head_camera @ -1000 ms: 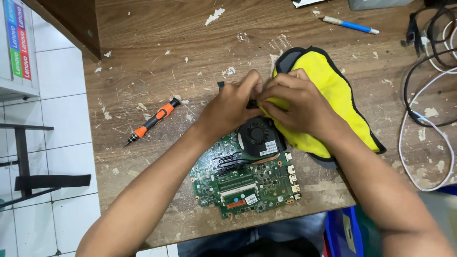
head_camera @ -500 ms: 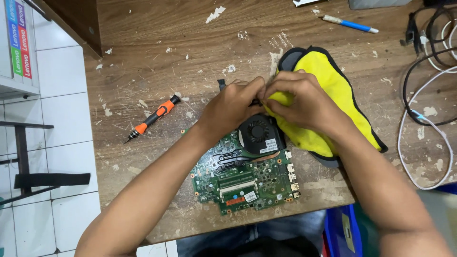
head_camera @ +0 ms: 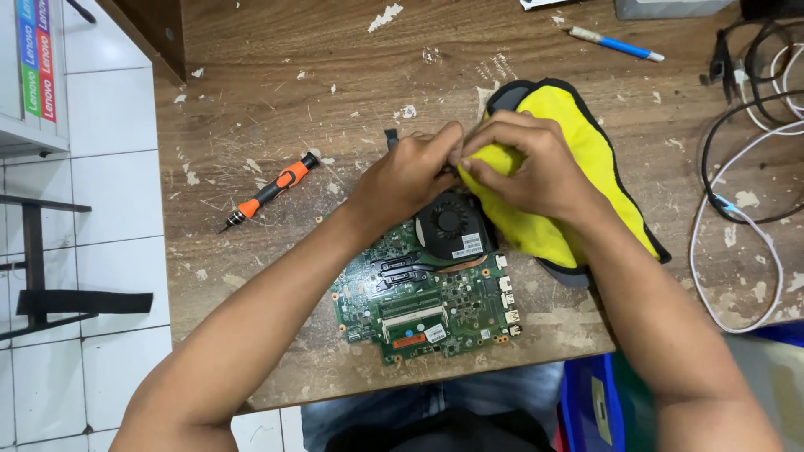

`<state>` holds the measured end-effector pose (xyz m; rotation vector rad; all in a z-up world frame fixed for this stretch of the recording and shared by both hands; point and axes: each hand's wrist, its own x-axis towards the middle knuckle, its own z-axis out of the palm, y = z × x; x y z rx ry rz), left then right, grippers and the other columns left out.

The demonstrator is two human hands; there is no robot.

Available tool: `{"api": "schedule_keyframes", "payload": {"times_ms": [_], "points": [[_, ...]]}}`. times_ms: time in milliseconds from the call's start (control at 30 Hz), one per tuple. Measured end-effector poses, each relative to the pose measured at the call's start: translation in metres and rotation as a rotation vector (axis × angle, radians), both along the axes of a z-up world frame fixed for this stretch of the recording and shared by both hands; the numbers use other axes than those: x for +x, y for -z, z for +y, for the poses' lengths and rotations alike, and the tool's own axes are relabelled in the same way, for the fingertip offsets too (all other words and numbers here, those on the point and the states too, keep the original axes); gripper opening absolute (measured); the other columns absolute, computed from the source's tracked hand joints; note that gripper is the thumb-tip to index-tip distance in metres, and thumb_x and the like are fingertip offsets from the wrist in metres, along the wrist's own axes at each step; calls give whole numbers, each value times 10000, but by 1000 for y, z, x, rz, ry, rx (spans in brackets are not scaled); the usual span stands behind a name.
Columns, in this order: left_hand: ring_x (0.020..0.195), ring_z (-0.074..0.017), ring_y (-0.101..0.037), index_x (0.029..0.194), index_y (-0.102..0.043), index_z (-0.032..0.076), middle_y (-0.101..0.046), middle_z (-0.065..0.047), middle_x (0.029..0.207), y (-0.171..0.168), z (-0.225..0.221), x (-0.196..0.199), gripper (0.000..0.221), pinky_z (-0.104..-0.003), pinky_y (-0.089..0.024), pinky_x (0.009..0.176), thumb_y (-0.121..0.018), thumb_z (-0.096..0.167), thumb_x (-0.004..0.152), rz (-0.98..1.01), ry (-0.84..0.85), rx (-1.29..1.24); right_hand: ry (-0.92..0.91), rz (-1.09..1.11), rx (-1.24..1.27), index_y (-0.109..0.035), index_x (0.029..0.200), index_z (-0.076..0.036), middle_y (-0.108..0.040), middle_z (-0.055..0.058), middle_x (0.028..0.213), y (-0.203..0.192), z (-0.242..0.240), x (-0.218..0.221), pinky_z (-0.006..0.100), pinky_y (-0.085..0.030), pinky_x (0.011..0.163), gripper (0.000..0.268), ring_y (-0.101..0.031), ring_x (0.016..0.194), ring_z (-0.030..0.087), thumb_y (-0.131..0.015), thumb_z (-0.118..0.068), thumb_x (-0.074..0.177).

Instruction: Repairing a motherboard by cleaning the fan area with a cloth and reconnecting the fan cable.

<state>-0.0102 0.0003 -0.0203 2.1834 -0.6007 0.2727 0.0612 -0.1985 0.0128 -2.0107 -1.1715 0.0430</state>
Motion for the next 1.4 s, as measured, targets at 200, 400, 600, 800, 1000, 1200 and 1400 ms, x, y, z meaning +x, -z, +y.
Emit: {"api": "schedule_keyframes", "payload": {"times_ms": [200, 400, 600, 800, 1000, 1200, 1400], "points": [[726, -362, -709, 1068, -480, 91, -658, -123, 733, -9, -2, -4, 392, -435, -560, 731, -779, 31, 822, 51, -14, -37, -61, 55, -52, -760, 918, -57, -746, 128, 929, -16, 0, -3, 414, -480, 815, 125, -711, 880, 351, -782, 30, 831], [662, -374, -689, 988, -466, 106, -618, -108, 640, -9, -1, -2, 366, -431, -554, 686, -771, 36, 797, 83, -31, -51, -6, 77, -45, -761, 933, -89, -748, 77, 928, -8, 2, -2, 380, -493, 837, 96, -720, 903, 308, -790, -27, 865], [619, -358, -680, 950, -459, 125, -601, -105, 583, -11, -5, -3, 369, -390, -548, 636, -774, 36, 780, 78, -67, -60, -12, 141, -101, -750, 913, -76, -749, 87, 893, -15, -6, 0, 404, -504, 833, 103, -725, 884, 319, -793, -31, 831], [580, -339, -675, 946, -450, 122, -620, -111, 571, -15, -5, -4, 361, -381, -543, 592, -755, 20, 782, 86, -78, -67, 1, 142, -23, -752, 935, -104, -744, 57, 914, -10, -2, -1, 375, -505, 857, 95, -726, 913, 286, -776, -39, 870], [568, -335, -673, 939, -452, 110, -631, -128, 580, -20, -5, -4, 369, -381, -540, 570, -769, 14, 776, 103, -82, -95, -35, 187, -89, -737, 898, -70, -740, 92, 867, -17, -5, 2, 410, -521, 821, 100, -726, 867, 321, -776, -24, 818], [574, -329, -678, 947, -456, 116, -637, -110, 588, -18, -4, -2, 380, -376, -544, 570, -777, 12, 774, 113, -75, -100, -17, 114, -37, -750, 931, -115, -737, 48, 899, -8, -6, 3, 358, -476, 839, 103, -714, 890, 278, -778, -49, 857], [560, -310, -678, 944, -455, 116, -640, -104, 589, -12, -5, 0, 388, -360, -539, 555, -788, 15, 773, 121, -72, -106, -40, 64, -82, -734, 935, -97, -726, 62, 893, -9, -4, 3, 367, -461, 835, 113, -707, 880, 294, -771, -40, 845]]}}
